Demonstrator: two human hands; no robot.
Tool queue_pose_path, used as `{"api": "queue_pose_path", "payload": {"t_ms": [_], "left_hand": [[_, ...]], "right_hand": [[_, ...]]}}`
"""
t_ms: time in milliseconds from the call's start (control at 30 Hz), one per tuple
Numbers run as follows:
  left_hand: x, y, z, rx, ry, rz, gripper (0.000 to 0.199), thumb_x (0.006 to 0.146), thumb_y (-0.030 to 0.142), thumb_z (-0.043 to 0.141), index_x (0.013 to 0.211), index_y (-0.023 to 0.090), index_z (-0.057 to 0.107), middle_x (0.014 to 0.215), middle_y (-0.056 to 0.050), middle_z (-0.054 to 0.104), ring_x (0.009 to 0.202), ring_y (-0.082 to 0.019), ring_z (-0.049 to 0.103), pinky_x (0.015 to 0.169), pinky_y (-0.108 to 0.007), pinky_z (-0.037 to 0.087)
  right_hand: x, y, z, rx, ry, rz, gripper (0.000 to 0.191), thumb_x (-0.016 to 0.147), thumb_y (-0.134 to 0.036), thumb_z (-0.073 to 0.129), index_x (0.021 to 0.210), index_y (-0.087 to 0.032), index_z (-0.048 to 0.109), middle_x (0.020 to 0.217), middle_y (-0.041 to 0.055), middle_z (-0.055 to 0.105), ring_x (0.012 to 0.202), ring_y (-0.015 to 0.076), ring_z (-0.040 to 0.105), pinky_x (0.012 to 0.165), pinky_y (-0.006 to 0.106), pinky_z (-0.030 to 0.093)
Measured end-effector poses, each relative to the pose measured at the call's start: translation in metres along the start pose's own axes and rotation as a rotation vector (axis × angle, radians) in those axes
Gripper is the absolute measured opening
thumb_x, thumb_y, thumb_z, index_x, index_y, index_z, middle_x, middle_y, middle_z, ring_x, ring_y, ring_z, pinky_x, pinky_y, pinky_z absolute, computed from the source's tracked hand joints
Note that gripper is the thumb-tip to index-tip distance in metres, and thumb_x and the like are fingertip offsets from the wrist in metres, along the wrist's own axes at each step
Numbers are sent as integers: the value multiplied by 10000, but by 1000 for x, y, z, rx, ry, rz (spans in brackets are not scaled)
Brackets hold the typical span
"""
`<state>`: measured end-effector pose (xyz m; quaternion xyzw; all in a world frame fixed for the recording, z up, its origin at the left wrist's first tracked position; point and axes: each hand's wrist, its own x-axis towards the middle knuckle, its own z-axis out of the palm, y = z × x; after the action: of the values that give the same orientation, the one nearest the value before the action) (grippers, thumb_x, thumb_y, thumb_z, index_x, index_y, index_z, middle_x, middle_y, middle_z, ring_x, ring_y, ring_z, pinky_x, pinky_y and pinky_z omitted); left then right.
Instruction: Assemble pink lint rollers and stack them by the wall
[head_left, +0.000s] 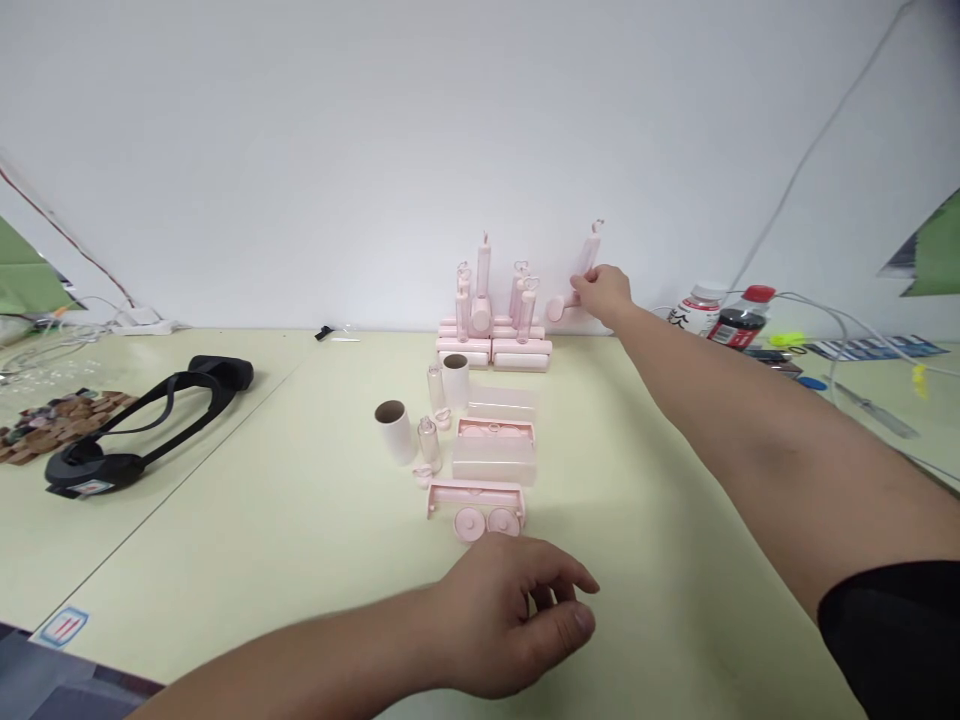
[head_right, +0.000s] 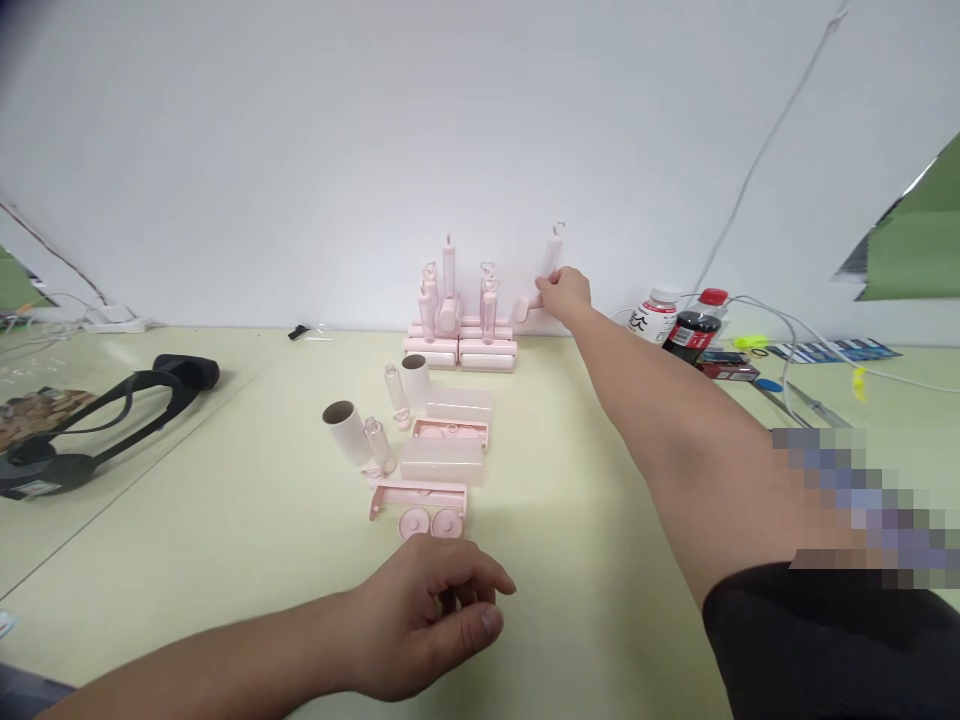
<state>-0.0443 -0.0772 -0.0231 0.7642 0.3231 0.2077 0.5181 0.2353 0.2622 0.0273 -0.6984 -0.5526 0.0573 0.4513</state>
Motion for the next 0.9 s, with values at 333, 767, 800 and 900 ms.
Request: {"api": "queue_pose_path", "payload": {"t_ms": [333,767,800,900], "left_hand": [[2,1,0,27,17,20,321,851,301,565,1109,152,682,836,-55,661,636,-91,520,587,-194,435],[1,6,-3,70,84,119,305,838,273,577,1092,145,688,833,-66,678,643,-106,553,606,-214,464],[0,7,-5,81,107,137,295,840,269,577,1085,147,688,839,-67,678,651,-109,558,610,-218,467],[-1,10,-14,107,196,192,259,859,268,569,1060,151,685,818,-61,668,637,-107,549,588,-220,461]], "right_hand": [[-12,27,15,-272,25,68,299,791,-416,616,916,-145,596,937,149,636,876,269,601,754,374,469],[-27,22,27,-183,-29,51,425,782,-456,622,1041,-124,565,986,160,635,932,289,589,795,384,445],[-32,22,24,-156,-3,40,413,785,-446,612,1044,-130,554,975,151,632,923,283,581,793,380,440],[-52,21,12,-58,80,25,295,781,-375,584,983,-168,528,912,103,617,864,253,554,771,361,417]]}}
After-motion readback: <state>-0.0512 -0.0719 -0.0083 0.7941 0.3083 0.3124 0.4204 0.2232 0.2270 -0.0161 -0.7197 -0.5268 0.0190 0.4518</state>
